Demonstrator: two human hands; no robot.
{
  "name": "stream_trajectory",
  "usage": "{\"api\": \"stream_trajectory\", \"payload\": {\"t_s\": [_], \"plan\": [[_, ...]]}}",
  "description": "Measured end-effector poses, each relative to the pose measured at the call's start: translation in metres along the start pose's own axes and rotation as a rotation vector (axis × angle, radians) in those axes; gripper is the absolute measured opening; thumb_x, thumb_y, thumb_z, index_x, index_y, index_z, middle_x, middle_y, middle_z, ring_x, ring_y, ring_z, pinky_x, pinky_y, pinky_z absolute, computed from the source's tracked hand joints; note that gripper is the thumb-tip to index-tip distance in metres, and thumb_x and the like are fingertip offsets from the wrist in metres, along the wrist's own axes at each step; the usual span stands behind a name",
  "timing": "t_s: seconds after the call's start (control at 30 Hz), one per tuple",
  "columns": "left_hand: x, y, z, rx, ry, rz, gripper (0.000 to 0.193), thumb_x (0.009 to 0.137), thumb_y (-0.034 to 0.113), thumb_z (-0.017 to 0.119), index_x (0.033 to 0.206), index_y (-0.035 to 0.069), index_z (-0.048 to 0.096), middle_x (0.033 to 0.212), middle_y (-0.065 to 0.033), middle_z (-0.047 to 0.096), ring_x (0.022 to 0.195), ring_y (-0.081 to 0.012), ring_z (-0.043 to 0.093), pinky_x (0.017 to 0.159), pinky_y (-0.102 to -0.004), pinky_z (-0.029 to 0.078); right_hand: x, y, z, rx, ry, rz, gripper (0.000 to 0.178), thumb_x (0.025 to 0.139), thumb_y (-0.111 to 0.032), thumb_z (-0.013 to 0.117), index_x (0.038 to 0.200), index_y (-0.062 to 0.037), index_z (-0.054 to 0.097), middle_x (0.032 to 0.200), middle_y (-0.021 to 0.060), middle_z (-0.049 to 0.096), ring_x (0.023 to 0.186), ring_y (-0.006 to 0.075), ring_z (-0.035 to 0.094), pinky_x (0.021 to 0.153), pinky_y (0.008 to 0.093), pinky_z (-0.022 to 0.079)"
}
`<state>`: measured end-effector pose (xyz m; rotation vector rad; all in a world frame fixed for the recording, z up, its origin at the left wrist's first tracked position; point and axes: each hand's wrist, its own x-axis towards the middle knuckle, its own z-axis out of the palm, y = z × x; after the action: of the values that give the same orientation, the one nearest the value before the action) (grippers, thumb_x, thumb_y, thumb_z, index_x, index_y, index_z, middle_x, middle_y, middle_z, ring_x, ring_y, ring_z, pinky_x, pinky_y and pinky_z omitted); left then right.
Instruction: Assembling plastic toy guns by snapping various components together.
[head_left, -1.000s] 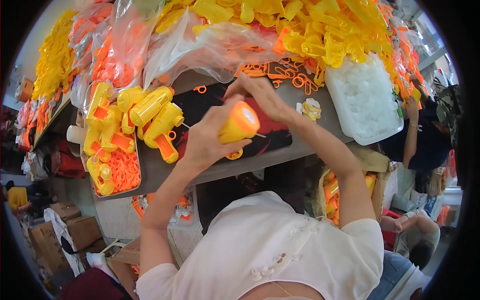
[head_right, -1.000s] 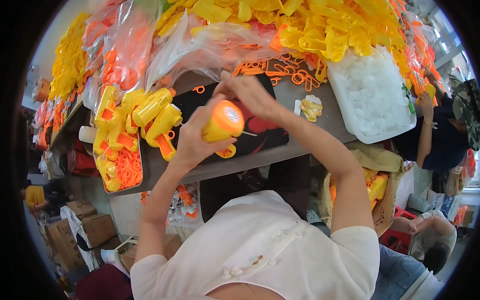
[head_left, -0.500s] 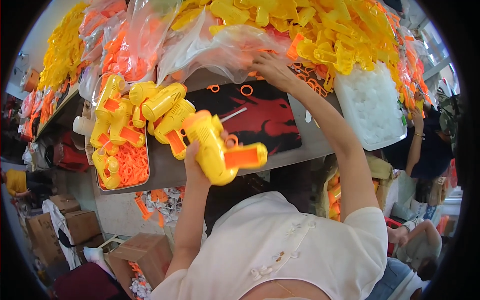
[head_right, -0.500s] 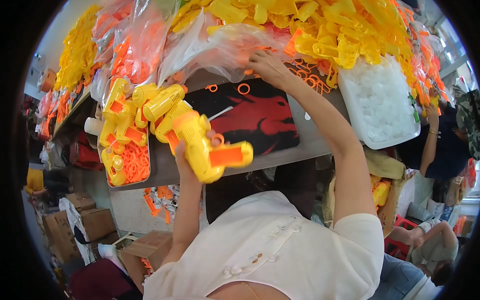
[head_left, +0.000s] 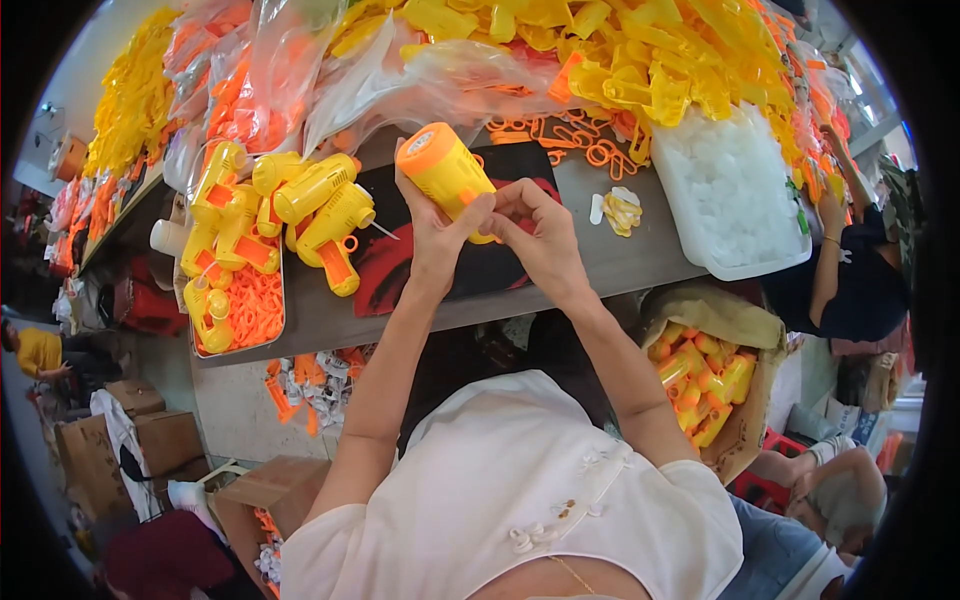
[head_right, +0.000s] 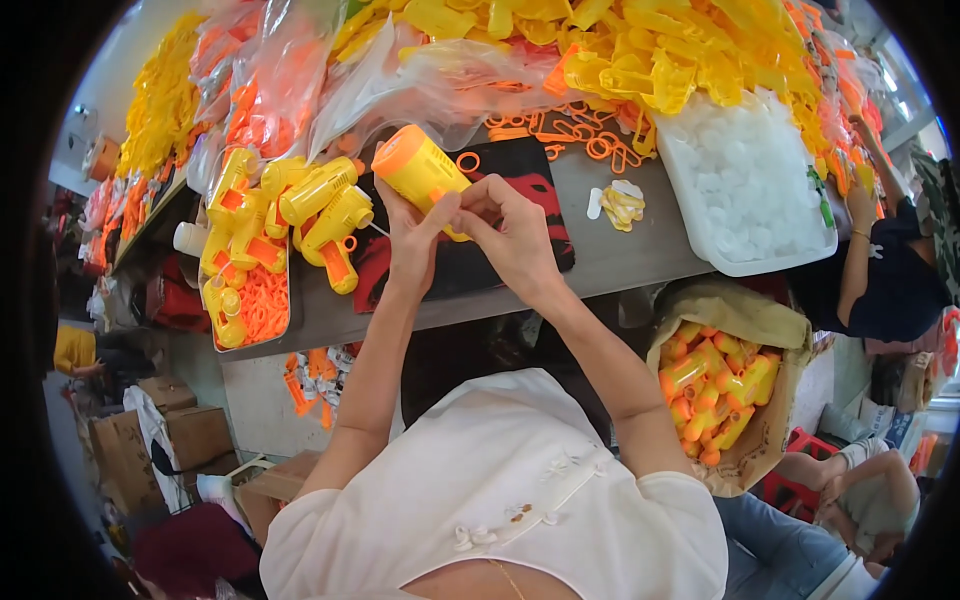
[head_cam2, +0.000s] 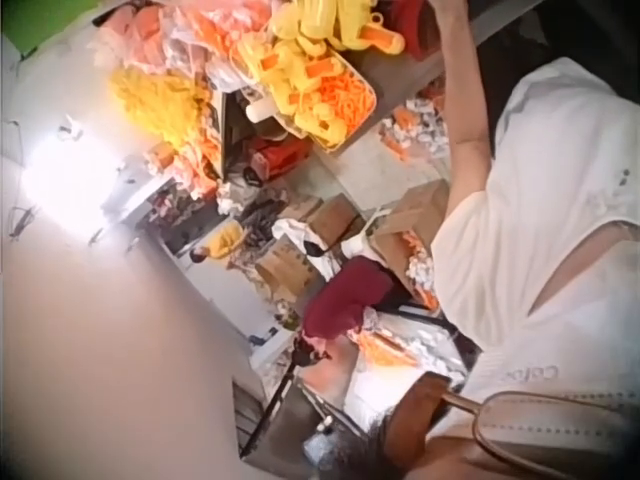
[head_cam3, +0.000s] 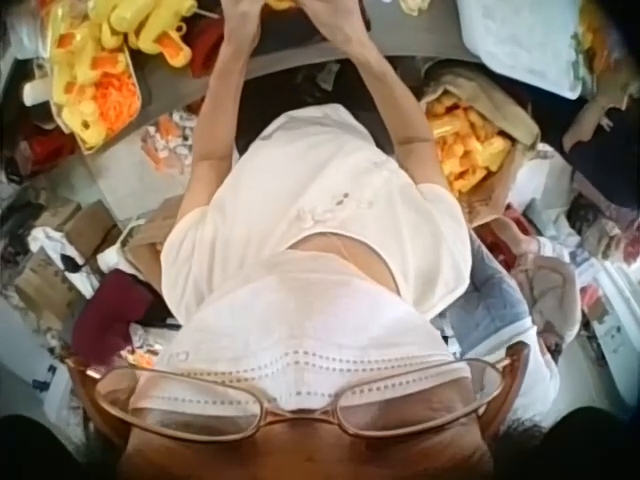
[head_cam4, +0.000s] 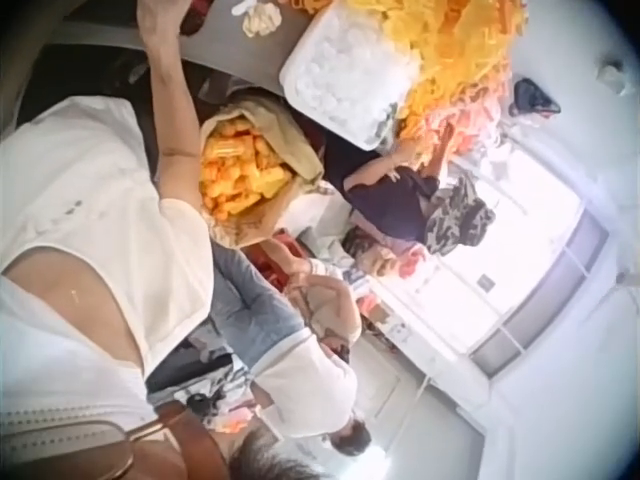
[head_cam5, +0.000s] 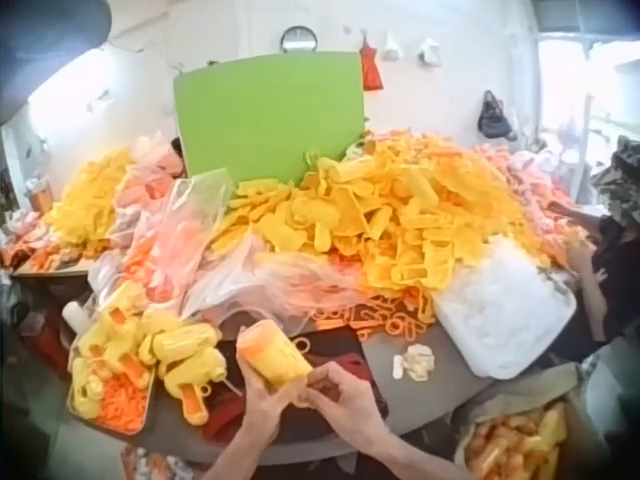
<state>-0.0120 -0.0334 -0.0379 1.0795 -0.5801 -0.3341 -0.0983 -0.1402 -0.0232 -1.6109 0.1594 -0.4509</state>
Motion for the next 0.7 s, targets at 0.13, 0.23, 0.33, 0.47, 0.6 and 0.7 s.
{"api": "stream_trajectory", "payload": {"t_s": [0.13,0.23,0.33,0.47,0.6,0.7], "plan": [[-0.001,-0.003,-0.002,-0.023,0.097,-0.033,0.098,0.075,-0.006,0.07,0.148,0.012,0.007,0.126,-0.01,0.043,0.11,-0.02,0.052,0.092,-0.0344,0.046,-0.008,-0.007,0.0,-0.401,-0.001,-0.115,0.025,0.086,-0.006,0.067,0.109,0.0,0.057,0.09,0.008,0.063,0.083,0.0134,0.061,0.076,0.0252,0.049],[0.001,-0.001,-0.002,-0.079,0.105,-0.07,0.086,0.078,-0.005,0.068,0.144,0.012,0.016,0.123,-0.0084,0.044,0.11,-0.0194,0.052,0.093,-0.034,0.046,-0.014,-0.009,0.005,-0.639,0.31,-0.374,0.037,0.085,-0.009,0.069,0.119,-0.0012,0.056,0.111,0.0141,0.06,0.1,0.0177,0.059,0.09,0.0279,0.045],[-0.003,0.005,0.007,-0.133,0.093,-0.055,0.072,0.079,-0.005,0.066,0.137,0.01,0.027,0.12,-0.0069,0.047,0.112,-0.0187,0.051,0.095,-0.0346,0.043,0.003,0.016,0.0,-0.205,0.122,-0.204,0.053,0.083,-0.013,0.071,0.13,-0.0019,0.05,0.127,0.016,0.053,0.117,0.021,0.052,0.099,0.0299,0.041],[-0.004,0.003,-0.005,-0.17,0.168,-0.051,0.071,0.082,-0.006,0.062,0.141,0.012,0.026,0.125,-0.006,0.046,0.114,-0.0186,0.05,0.097,-0.0343,0.042,0.008,0.029,0.015,-0.218,0.049,-0.238,0.063,0.084,-0.016,0.072,0.137,-0.0002,0.043,0.124,0.0171,0.056,0.113,0.0178,0.054,0.091,0.0301,0.046],[-0.021,0.021,-0.031,0.158,0.009,-0.088,0.092,0.082,0.001,0.068,0.151,0.013,0.008,0.138,-0.0109,0.037,0.128,-0.0232,0.039,0.106,-0.0394,0.034,-0.002,0.022,0.001,-0.148,-0.036,-0.279,0.065,0.08,-0.017,0.074,0.136,0.0006,0.046,0.12,0.0142,0.059,0.109,0.016,0.057,0.087,0.0292,0.049],[-0.032,0.033,-0.041,1.324,-0.034,0.467,0.097,0.071,0.015,0.08,0.15,0.014,0.023,0.145,-0.0164,0.026,0.14,-0.0344,0.021,0.114,-0.0476,0.017,-0.005,0.006,-0.021,-0.1,0.002,0.06,0.063,0.078,-0.018,0.074,0.133,-0.0005,0.048,0.114,0.0097,0.063,0.102,0.0157,0.06,0.088,0.0282,0.048]]}}
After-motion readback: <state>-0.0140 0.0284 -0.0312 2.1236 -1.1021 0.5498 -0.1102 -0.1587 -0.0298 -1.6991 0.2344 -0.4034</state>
